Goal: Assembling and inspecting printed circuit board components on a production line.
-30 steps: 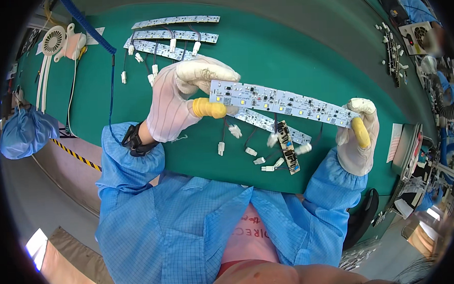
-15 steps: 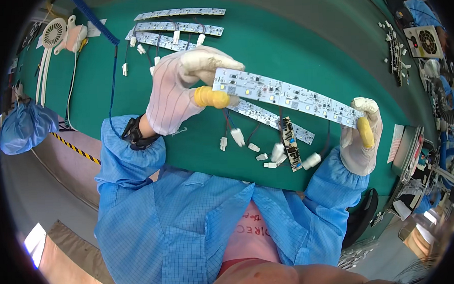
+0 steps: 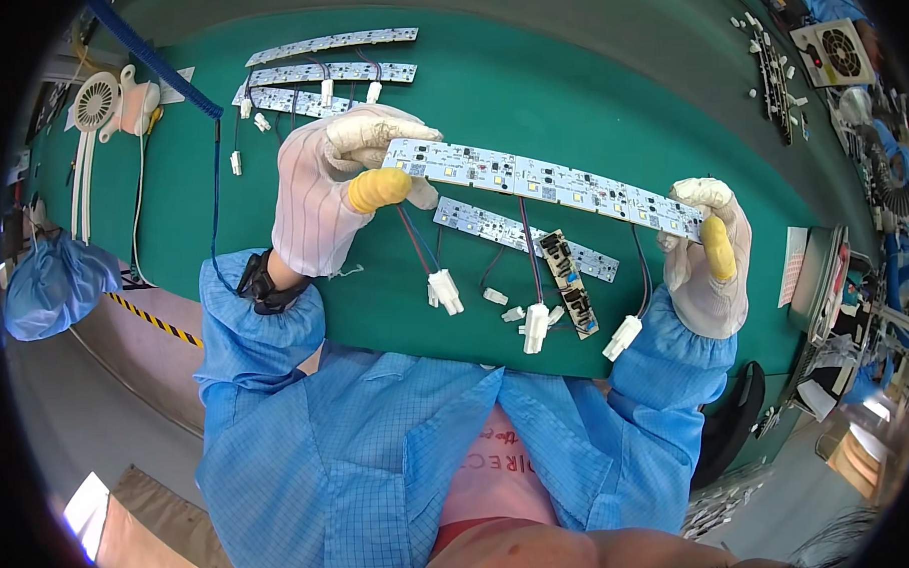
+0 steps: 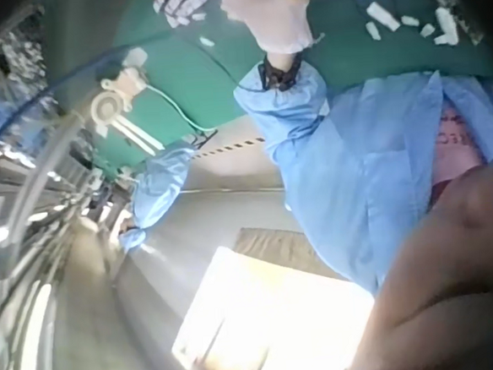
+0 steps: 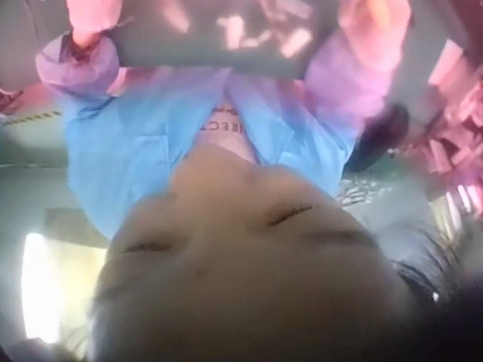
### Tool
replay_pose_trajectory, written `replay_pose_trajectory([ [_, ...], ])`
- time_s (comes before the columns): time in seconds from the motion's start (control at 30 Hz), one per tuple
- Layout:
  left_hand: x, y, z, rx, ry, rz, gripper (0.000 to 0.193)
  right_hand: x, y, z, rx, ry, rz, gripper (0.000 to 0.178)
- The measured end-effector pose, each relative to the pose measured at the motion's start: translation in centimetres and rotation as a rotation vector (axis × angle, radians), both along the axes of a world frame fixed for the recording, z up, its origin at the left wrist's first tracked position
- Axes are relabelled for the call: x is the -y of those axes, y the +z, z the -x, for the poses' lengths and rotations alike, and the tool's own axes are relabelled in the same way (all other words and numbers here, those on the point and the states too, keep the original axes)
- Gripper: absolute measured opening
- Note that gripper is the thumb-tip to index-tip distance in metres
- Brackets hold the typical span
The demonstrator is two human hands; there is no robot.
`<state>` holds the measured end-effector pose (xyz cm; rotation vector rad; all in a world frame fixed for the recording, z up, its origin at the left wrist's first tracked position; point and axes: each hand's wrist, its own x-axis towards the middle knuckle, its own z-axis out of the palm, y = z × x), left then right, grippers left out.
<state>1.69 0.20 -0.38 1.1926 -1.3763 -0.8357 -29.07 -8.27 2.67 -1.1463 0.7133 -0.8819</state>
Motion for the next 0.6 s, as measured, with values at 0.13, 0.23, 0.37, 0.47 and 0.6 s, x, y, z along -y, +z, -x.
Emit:
replay_pose_trajectory([
  [0.13,0.1,0.2,0.2,-0.032,-0.007,0.003,0.055,0.0,0.5,0.0,0.009,0.023,-0.002,0.032],
  [0.23,0.0,0.1,0.2,-0.113,-0.035,-0.017,0.053,0.2,0.3,0.1,0.011,0.041,0.017,0.034],
  [0.37,-0.2,0.0,1.0,-0.301,0.011,-0.076,0.045,0.3,0.7,0.2,-0.208,0.055,0.001,0.055],
  [0.47,-0.6,-0.4,0.6,-0.361,-0.019,-0.112,0.04,1.7,0.3,1.9,-0.426,0.016,0.303,0.088],
  [0.6,-0.8,-0.2,0.5,-0.296,-0.015,-0.114,0.041,3.5,-5.7,10.7,-1.638,-0.202,0.83,0.1],
])
